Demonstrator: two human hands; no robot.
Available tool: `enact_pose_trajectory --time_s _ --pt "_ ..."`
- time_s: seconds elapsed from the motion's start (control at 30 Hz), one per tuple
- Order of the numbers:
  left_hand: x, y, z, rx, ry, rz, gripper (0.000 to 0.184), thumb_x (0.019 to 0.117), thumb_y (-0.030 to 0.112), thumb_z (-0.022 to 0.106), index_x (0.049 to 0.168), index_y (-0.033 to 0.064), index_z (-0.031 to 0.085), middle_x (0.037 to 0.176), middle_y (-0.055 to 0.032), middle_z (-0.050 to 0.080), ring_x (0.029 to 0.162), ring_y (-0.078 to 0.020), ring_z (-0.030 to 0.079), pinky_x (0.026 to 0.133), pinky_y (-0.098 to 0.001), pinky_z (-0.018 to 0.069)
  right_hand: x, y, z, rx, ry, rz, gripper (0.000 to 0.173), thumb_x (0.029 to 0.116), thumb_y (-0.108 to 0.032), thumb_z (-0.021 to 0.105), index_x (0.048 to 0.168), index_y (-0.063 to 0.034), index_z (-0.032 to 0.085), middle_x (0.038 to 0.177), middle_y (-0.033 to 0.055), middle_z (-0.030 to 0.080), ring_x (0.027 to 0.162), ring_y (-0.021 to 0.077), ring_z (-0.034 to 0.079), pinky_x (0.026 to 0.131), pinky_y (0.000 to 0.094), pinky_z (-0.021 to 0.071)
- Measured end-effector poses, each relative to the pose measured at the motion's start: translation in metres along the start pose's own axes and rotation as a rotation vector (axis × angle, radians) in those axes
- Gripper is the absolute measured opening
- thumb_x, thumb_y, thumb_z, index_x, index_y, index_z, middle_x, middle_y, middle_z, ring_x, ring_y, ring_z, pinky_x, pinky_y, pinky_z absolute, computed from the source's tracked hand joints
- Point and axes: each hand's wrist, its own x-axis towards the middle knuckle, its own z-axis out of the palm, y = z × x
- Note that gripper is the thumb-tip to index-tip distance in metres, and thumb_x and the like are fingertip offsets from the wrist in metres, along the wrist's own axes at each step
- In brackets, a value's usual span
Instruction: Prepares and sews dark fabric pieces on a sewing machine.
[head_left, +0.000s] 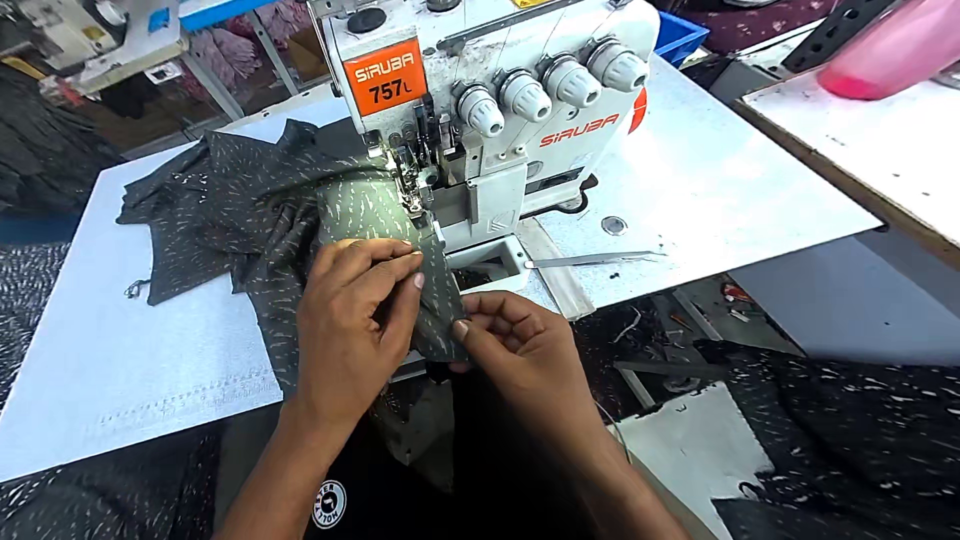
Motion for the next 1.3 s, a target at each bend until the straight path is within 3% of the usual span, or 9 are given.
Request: enact_pose_trajectory --time_s 0.13,0.27,0.47,0.73,0.93,1.03,1.13,1.2,1.3 --pt "0.007 -0.010 -0.001 -0.043 -0.023 0.030 0.021 0.0965 0.027 0.068 0.108 0.0160 0.081 0.122 0.0020 0.072 0.121 -0.0169 0.060 0.104 -0.0386 0.0468 0.006 -0.002 0.005 0.036 0.050 -0.026 0.022 0.0928 0.001 0.069 0.115 -0.0020 0.069 0.084 0.0120 0.074 0.068 0.0231 0.075 0.061 0.0350 0.0666" --pt "0.026 -0.034 -0.001 -0.171 -0.068 0.130 0.016 0.0939 0.023 0.072 0.103 0.0157 0.082 0.116 0.0016 0.074 0.120 -0.0170 0.062 0.117 -0.0468 0.0378 0.030 -0.010 0.015 0.041 0.061 -0.065 0.026 0.0940 0.002 0.068 0.119 -0.0015 0.062 0.083 0.0104 0.075 0.067 0.0215 0.075 0.060 0.0341 0.0666" --pt "0.051 -0.064 -0.004 -0.319 -0.134 0.256 0.010 0.0888 0.020 0.076 0.092 0.0140 0.082 0.103 0.0000 0.074 0.117 -0.0199 0.060 0.110 -0.0426 0.0408 0.069 -0.022 0.029 0.007 0.122 -0.016 0.025 0.0915 -0.002 0.071 0.114 -0.0027 0.059 0.074 0.0099 0.073 0.057 0.0192 0.072 0.051 0.0306 0.0629" --pt "0.054 -0.072 -0.007 -0.334 -0.156 0.339 0.010 0.0888 0.019 0.075 0.091 0.0127 0.082 0.101 -0.0009 0.074 0.119 -0.0238 0.061 0.113 -0.0456 0.0403 0.075 -0.028 0.028 -0.088 0.146 0.014 0.024 0.0905 -0.003 0.071 0.113 -0.0043 0.063 0.066 0.0080 0.069 0.049 0.0159 0.067 0.043 0.0280 0.0580" --pt "0.059 -0.080 -0.005 -0.355 -0.146 0.324 0.011 0.0901 0.017 0.073 0.092 0.0113 0.082 0.103 -0.0021 0.075 0.117 -0.0210 0.062 0.114 -0.0463 0.0390 0.092 -0.025 0.030 -0.332 0.237 -0.107 0.012 0.0848 -0.011 0.066 0.096 -0.0125 0.065 0.057 -0.0015 0.059 0.043 0.0104 0.057 0.040 0.0277 0.0502" --pt "0.063 -0.090 -0.004 -0.318 -0.147 0.261 0.018 0.0923 0.026 0.072 0.098 0.0126 0.082 0.111 -0.0021 0.073 0.118 -0.0190 0.061 0.112 -0.0450 0.0397 0.094 -0.022 0.031 -0.338 0.270 -0.147 0.011 0.0850 -0.012 0.067 0.096 -0.0125 0.065 0.057 -0.0024 0.056 0.042 0.0094 0.053 0.040 0.0270 0.0476" --pt "0.044 -0.074 -0.008 -0.105 -0.128 0.159 0.050 0.0875 0.056 0.072 0.117 0.0161 0.078 0.125 -0.0003 0.068 0.119 -0.0212 0.056 0.104 -0.0477 0.0420 0.066 -0.019 0.023 -0.374 0.270 -0.295 0.014 0.0906 -0.013 0.066 0.104 -0.0103 0.064 0.058 -0.0028 0.057 0.042 0.0090 0.052 0.038 0.0274 0.0475" --pt "0.022 -0.045 -0.007 0.019 -0.075 0.096 0.041 0.0905 0.043 0.074 0.121 0.0156 0.077 0.123 -0.0035 0.067 0.109 -0.0234 0.059 0.093 -0.0461 0.0471 0.045 -0.014 0.020 -0.452 0.267 -0.426 0.016 0.0929 -0.012 0.065 0.109 -0.0098 0.061 0.055 -0.0050 0.053 0.039 0.0062 0.047 0.034 0.0245 0.0439" --pt "-0.005 -0.014 -0.001 -0.018 0.070 -0.025 0.016 0.0937 0.016 0.072 0.107 0.0136 0.081 0.109 -0.0020 0.070 0.098 -0.0120 0.065 0.083 -0.0276 0.0552 0.046 -0.008 0.025 -0.762 0.146 -0.591 0.037 0.0936 -0.012 0.063 0.130 -0.0055 0.064 0.052 -0.0057 0.047 0.040 0.0076 0.042 0.037 0.0275 0.0371"
